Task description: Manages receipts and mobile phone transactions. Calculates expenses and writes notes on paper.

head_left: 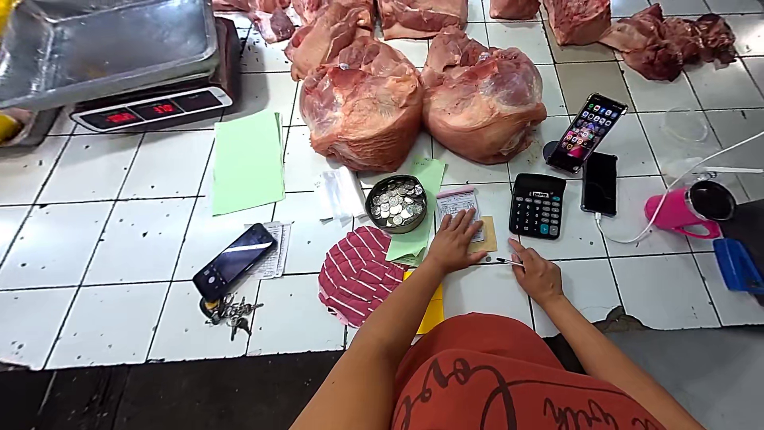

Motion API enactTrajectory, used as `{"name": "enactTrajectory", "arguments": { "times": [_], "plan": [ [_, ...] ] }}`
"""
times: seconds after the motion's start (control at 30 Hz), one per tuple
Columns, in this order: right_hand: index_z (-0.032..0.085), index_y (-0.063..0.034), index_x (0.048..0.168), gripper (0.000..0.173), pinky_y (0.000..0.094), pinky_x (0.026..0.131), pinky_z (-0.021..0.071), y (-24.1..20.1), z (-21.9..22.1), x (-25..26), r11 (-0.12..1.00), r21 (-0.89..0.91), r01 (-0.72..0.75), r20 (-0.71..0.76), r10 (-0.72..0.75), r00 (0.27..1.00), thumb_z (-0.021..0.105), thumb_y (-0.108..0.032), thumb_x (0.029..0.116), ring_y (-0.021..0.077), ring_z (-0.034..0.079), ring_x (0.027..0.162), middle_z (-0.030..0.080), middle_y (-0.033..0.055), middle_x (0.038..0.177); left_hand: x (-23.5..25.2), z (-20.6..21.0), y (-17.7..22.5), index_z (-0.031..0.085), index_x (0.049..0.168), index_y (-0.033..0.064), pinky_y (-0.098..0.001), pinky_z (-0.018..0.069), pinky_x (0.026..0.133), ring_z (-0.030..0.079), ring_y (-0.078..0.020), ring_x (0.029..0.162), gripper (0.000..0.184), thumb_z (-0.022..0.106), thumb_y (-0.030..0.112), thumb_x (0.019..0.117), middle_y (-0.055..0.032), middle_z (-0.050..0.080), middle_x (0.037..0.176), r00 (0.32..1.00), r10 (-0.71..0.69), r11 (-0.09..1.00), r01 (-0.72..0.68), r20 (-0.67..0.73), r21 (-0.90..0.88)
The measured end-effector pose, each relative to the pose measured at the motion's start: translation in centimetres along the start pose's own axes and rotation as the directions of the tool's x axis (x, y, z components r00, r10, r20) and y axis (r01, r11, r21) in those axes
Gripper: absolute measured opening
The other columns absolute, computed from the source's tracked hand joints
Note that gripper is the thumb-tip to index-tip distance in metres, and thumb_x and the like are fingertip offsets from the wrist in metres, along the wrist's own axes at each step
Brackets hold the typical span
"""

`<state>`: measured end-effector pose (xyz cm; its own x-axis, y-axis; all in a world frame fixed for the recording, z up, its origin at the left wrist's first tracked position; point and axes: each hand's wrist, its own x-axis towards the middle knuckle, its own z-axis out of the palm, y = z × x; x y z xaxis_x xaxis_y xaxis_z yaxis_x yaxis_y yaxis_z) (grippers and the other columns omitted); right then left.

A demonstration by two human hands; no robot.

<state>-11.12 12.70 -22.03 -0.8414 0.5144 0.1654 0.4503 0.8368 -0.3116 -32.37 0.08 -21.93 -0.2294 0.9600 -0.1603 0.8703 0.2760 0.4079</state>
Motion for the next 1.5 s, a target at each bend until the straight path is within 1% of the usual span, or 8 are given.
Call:
{"name": "enactTrajectory", "arguments": {
  "times": [0.1, 0.27, 0.4, 0.57, 0.77, 1.23, 1.37, 1.5],
  "plan": [
    [0.072, -0.0124, 0.131, 0.039, 0.0477, 0.051, 0.0526, -0.03, -0.18, 0.00, 1.000, -0.002, -0.005, 0.024, 0.005, 1.000, 0.057, -0.012, 0.0948, 0.0350, 0.068, 0.060, 0.069, 0.0181, 0.080, -0.02, -0.07, 0.12, 0.043, 0.156, 0.0184, -0.0559, 0.0192, 0.122, 0.027, -0.0298, 0.155, 0.078, 0.043, 0.070, 0.0965, -0.0108, 0.028, 0.168, 1.000, -0.009, 1.000, 0.009, -0.001, 0.012],
    [0.071, -0.0148, 0.132, 0.039, 0.0467, 0.052, 0.0531, 0.25, -0.02, -0.16, 1.000, -0.012, -0.017, 0.035, 0.018, 0.999, 0.057, -0.015, 0.0957, 0.0341, 0.067, 0.061, 0.068, 0.0174, 0.079, 0.15, 0.10, 0.18, 0.043, 0.156, 0.0188, -0.0570, 0.0191, 0.122, 0.027, -0.0315, 0.155, 0.079, 0.041, 0.071, 0.0961, -0.0113, 0.029, 0.168, 1.000, -0.016, 0.999, 0.016, 0.001, 0.041],
    [0.071, -0.0144, 0.132, 0.038, 0.0476, 0.053, 0.0535, 0.26, 0.11, -0.21, 1.000, 0.004, -0.014, 0.016, 0.013, 1.000, 0.056, -0.016, 0.0972, 0.0347, 0.067, 0.061, 0.068, 0.0179, 0.079, 0.22, -0.20, 0.26, 0.041, 0.157, 0.0184, -0.0581, 0.0178, 0.122, 0.026, -0.0324, 0.155, 0.080, 0.042, 0.071, 0.0962, -0.0128, 0.028, 0.168, 0.999, -0.024, 0.999, 0.023, 0.031, 0.043],
    [0.072, -0.0144, 0.131, 0.039, 0.0448, 0.051, 0.0521, 0.28, 0.20, -0.16, 1.000, -0.001, 0.003, -0.006, -0.003, 1.000, 0.057, -0.015, 0.0952, 0.0324, 0.066, 0.058, 0.067, 0.0157, 0.075, 0.13, -0.04, 0.21, 0.044, 0.155, 0.0173, -0.0583, 0.0194, 0.121, 0.029, -0.0329, 0.154, 0.080, 0.043, 0.071, 0.0956, -0.0128, 0.030, 0.167, 1.000, -0.019, 0.998, 0.019, 0.003, 0.057],
    [0.073, -0.0155, 0.131, 0.039, 0.0440, 0.052, 0.0526, 0.36, 0.16, -0.18, 1.000, 0.004, -0.010, -0.003, 0.010, 1.000, 0.057, -0.015, 0.0950, 0.0313, 0.066, 0.059, 0.067, 0.0154, 0.076, 0.15, 0.23, 0.24, 0.048, 0.152, 0.0166, -0.0590, 0.0230, 0.119, 0.033, -0.0347, 0.152, 0.081, 0.042, 0.073, 0.0944, -0.0138, 0.033, 0.166, 0.999, -0.001, 0.996, 0.005, -0.045, 0.084],
    [0.073, -0.0152, 0.130, 0.038, 0.0434, 0.052, 0.0527, 0.22, 0.25, -0.17, 1.000, 0.007, -0.012, -0.006, 0.012, 1.000, 0.057, -0.016, 0.0955, 0.0308, 0.066, 0.059, 0.067, 0.0150, 0.076, 0.07, 0.13, 0.17, 0.047, 0.153, 0.0170, -0.0585, 0.0225, 0.120, 0.032, -0.0343, 0.152, 0.081, 0.041, 0.073, 0.0944, -0.0134, 0.033, 0.166, 0.999, -0.012, 0.996, 0.015, -0.037, 0.086],
    [0.071, -0.0143, 0.133, 0.039, 0.0480, 0.057, 0.0547, 0.05, -0.07, -0.11, 0.999, 0.032, -0.034, 0.052, 0.033, 0.998, 0.057, -0.016, 0.0966, 0.0342, 0.068, 0.064, 0.069, 0.0177, 0.081, 0.07, 0.18, 0.02, 0.047, 0.153, 0.0165, -0.0598, 0.0231, 0.119, 0.032, -0.0355, 0.152, 0.081, 0.042, 0.073, 0.0947, -0.0144, 0.033, 0.166, 1.000, -0.009, 0.998, 0.011, -0.029, 0.069],
    [0.071, -0.0151, 0.133, 0.040, 0.0478, 0.056, 0.0544, 0.05, -0.21, -0.16, 0.999, 0.017, -0.051, 0.066, 0.050, 0.997, 0.056, -0.015, 0.0962, 0.0343, 0.068, 0.065, 0.070, 0.0176, 0.082, 0.26, 0.03, 0.27, 0.042, 0.156, 0.0189, -0.0580, 0.0191, 0.121, 0.027, -0.0330, 0.154, 0.081, 0.041, 0.072, 0.0953, -0.0124, 0.028, 0.168, 0.999, -0.030, 0.998, 0.029, 0.021, 0.058]
  ]
}}
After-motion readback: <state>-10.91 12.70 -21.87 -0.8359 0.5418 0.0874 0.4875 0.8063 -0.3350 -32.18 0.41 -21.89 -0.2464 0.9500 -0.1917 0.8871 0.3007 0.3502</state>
